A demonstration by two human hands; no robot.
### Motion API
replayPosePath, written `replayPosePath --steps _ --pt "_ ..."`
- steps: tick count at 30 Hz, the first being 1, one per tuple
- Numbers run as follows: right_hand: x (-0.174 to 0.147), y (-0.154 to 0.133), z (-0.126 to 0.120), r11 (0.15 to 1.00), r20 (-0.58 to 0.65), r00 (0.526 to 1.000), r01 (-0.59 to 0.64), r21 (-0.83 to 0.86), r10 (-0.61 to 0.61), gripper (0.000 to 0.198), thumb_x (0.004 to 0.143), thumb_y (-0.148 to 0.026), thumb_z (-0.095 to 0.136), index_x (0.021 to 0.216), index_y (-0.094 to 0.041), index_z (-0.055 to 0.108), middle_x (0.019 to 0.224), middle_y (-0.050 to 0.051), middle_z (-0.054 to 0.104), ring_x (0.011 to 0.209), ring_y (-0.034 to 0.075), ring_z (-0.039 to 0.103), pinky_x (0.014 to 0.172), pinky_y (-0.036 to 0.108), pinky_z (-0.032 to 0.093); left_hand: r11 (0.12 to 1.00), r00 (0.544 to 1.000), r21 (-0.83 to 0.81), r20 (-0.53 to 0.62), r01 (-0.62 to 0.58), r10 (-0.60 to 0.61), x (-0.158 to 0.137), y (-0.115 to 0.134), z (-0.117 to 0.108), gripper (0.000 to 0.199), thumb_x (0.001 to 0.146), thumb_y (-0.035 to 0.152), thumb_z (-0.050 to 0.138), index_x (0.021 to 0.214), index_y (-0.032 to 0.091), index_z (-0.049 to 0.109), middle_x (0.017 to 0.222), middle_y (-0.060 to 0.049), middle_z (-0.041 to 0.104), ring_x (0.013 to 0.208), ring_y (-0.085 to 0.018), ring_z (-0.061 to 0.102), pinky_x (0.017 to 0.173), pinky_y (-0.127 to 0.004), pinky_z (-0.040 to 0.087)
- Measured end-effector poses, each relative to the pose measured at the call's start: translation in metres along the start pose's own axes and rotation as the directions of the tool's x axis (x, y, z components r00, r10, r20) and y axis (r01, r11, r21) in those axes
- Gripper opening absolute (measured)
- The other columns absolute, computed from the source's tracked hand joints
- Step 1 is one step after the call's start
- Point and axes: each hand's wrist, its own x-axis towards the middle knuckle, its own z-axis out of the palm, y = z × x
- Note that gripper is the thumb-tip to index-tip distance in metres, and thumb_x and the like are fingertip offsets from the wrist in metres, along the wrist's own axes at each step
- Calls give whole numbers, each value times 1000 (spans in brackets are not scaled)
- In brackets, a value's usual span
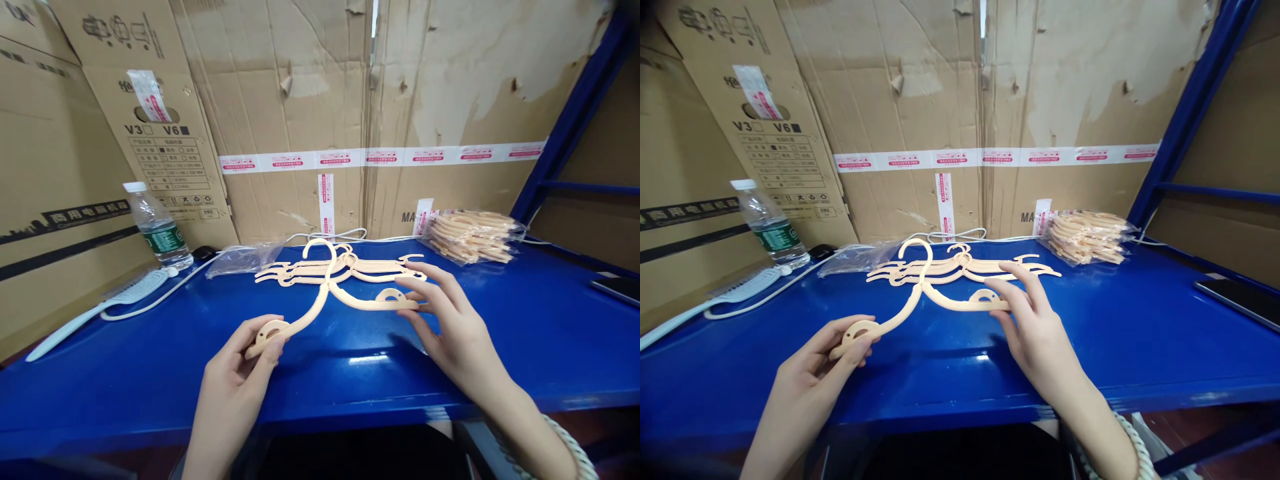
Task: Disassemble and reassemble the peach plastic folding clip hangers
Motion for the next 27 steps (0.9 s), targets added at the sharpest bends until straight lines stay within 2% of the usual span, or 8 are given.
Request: replayPosePath --steps 4,6,10,12,15,19,23,27 --pt "-1 -1 -2 910 90 957 -291 295 276 24 90 -28 62 113 -22 63 97 6 71 84 19 69 77 31 59 998 1000 -59 -10 0 0 1 -1 0 32 78 46 72 98 21 70 79 -2 67 66 -14 62 62 -19 57" --pt "1 -1 -5 850 137 929 -371 375 345 21 88 -33 65 105 -22 68 96 5 73 86 20 69 75 30 58 989 998 -148 -54 10 -18 1 -2 -1 33 76 44 75 99 20 70 81 -1 67 65 -13 62 60 -17 56" --pt "4 4 -10 782 151 909 -413 467 390 23 87 -38 66 103 -22 71 105 6 72 94 22 67 79 30 55 924 983 -383 -168 6 -76 2 -1 -1 42 70 38 82 104 19 66 89 -2 70 73 -15 66 61 -17 58" --pt "4 5 -7 728 170 898 -431 533 407 24 89 -38 64 106 -22 70 99 6 72 87 20 67 79 31 55 900 981 -436 -170 6 -89 2 3 5 45 70 35 83 107 18 65 93 -4 71 80 -18 69 59 -18 58" --pt "2 -4 2 617 135 880 -421 665 456 30 89 -37 65 115 -23 61 86 2 68 71 16 64 68 29 55 895 986 -444 -160 -32 -44 -3 14 25 36 73 34 80 100 17 65 93 -5 72 82 -21 69 51 -17 55" --pt "2 -29 15 486 126 853 -403 775 506 26 84 -35 71 101 -24 54 81 1 68 67 15 64 56 23 54 911 999 -410 24 40 -33 -11 34 54 22 80 35 72 91 17 67 86 -5 72 70 -17 67 49 -17 51" --pt "3 -42 16 622 131 901 -385 682 414 14 86 -32 69 83 -21 60 81 2 67 76 16 67 66 24 56 938 1000 -346 27 13 -3 -13 38 64 21 82 35 69 93 17 68 93 -6 71 76 -19 67 51 -19 54" --pt "0 -42 15 710 280 936 -344 615 212 12 93 -27 58 87 -21 66 86 3 68 78 16 66 69 24 55 945 999 -326 -34 -42 32 -10 29 62 23 81 35 71 96 18 69 96 -7 69 81 -20 67 51 -19 56"
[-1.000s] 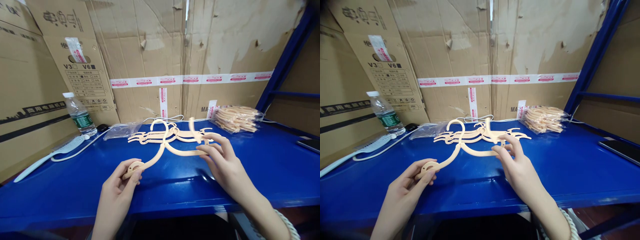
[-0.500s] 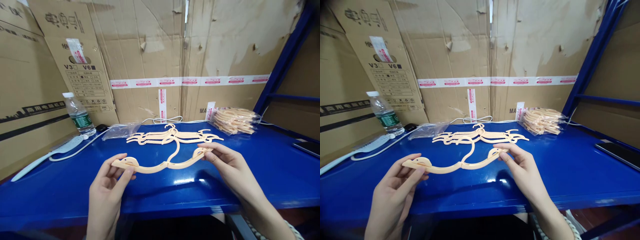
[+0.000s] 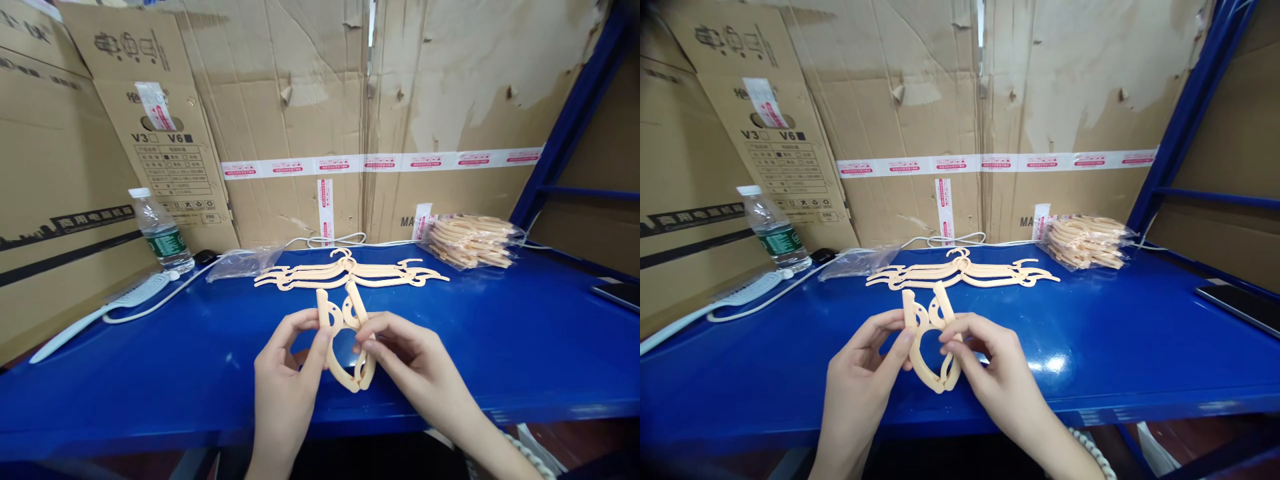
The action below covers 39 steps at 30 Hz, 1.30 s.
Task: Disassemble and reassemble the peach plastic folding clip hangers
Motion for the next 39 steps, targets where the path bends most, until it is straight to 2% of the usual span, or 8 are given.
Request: replayPosePath --steps 4,9,16,22,26,30,33,39 --pt "-2 3 2 999 19 999 31 -14 -31 17 96 -24 53 93 -21 70 95 4 71 80 15 68 73 24 56 998 1000 -56 3 -11 11 -1 -4 -4 24 80 31 74 99 20 65 94 -5 70 87 -21 68 56 -19 57" --pt "-4 5 4 1000 -31 999 23 8 -22 16 94 -24 56 98 -24 72 104 5 72 91 19 70 77 27 58 1000 987 -24 162 -9 13 -3 -1 -5 3 83 23 68 85 21 68 103 -4 73 99 -21 70 79 -22 60" --pt "-3 3 2 1000 -98 995 5 -9 -6 14 95 -27 55 99 -24 67 99 4 71 88 18 69 71 24 58 999 995 -34 92 -41 44 -3 -3 -1 4 82 24 70 84 20 68 106 -4 66 91 -20 72 70 -20 61" --pt "-3 5 1 989 50 998 44 -140 -37 20 100 -26 44 108 -23 62 107 6 69 93 19 67 78 27 54 996 991 35 115 -79 75 -4 -6 -1 2 84 20 66 84 22 67 98 -1 67 91 -16 70 72 -17 59" --pt "-1 9 1 968 74 997 -7 -249 27 24 102 -27 39 116 -24 57 110 6 68 91 18 67 78 30 54 962 976 208 163 -179 147 -4 -8 -2 10 88 21 60 94 25 68 103 0 70 102 -19 68 88 -27 57" --pt "-3 17 1 922 123 991 1 -388 51 29 102 -28 39 128 -26 52 130 8 60 119 22 58 100 40 49 856 952 453 274 -250 134 -5 -11 -2 23 93 24 52 111 30 65 123 -1 68 118 -25 62 102 -45 49" --pt "-6 22 1 880 117 991 -1 -474 64 38 102 -35 39 138 -27 45 143 9 51 135 25 44 111 51 39 817 950 506 271 -276 154 -3 -12 0 25 94 25 48 113 29 64 132 -3 63 125 -28 57 106 -52 44" --pt "-8 24 -1 876 110 992 -6 -483 68 40 103 -38 34 141 -28 42 147 7 46 139 23 38 114 49 35 843 941 431 244 -322 235 -7 -5 -2 23 94 24 51 113 29 62 130 -2 63 122 -24 58 101 -40 50"
